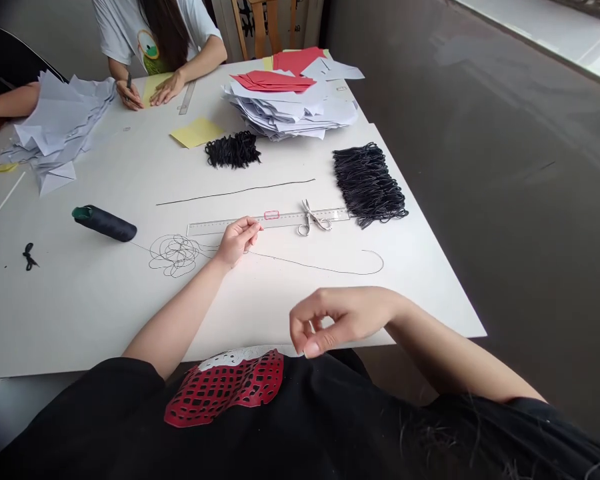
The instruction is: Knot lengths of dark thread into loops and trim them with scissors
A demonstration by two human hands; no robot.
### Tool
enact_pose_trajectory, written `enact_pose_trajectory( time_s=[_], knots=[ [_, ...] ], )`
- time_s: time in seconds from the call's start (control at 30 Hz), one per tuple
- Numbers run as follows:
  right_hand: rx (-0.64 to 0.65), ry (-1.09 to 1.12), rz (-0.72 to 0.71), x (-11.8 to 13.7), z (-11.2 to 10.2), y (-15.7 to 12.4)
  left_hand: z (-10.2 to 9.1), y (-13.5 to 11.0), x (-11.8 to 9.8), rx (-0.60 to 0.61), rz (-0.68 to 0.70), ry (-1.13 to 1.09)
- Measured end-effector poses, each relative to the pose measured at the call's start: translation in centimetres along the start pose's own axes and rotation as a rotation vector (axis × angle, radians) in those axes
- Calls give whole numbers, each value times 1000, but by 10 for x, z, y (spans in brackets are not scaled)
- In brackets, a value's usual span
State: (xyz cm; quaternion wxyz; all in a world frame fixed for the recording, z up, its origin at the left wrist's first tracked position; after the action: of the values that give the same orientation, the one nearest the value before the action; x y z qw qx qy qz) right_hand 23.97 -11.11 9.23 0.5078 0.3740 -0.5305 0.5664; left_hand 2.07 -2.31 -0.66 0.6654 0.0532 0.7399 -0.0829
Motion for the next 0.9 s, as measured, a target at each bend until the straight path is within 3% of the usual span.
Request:
enact_pose_trajectory(
  time_s=[0.1,0.17,0.3,0.47,0.53,0.7,0.77,0.9],
  knots=[
    [2,-118,256,-18,14,-12,0,0,-1,-12,14,-3],
    [-22,-197,350,-31,24,-16,0,0,-1,-14,21,-2],
    [36,-79,355,-50,38,-19,0,0,1,-5,29,5],
    [-70,35,333,-62,38,-23,0,-1,1,-23,28,-5],
    [-103,40,410,-63,37,-30,-1,-1,1,-28,22,-6],
    [-219,-229,661,-47,30,-51,-1,-2,0,-32,29,-16],
    [-261,-298,603,-37,22,-46,0,-2,-1,-40,23,-28],
    [-569,-264,169,-22,-17,6,0,-2,-2,-86,1,-81]
  ],
)
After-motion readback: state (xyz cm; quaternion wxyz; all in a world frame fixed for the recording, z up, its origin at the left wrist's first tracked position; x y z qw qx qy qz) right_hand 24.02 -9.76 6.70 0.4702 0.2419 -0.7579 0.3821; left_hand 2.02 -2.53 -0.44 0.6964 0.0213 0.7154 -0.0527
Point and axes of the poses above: each hand's wrist, its own y-axis towards the middle knuckle, its own z-axis out of the palm, x = y × z, the point moved 2 cm from there along y, towards the middle knuckle, and after that the axes turned 11 degrees about y, right-handed, at the moved point
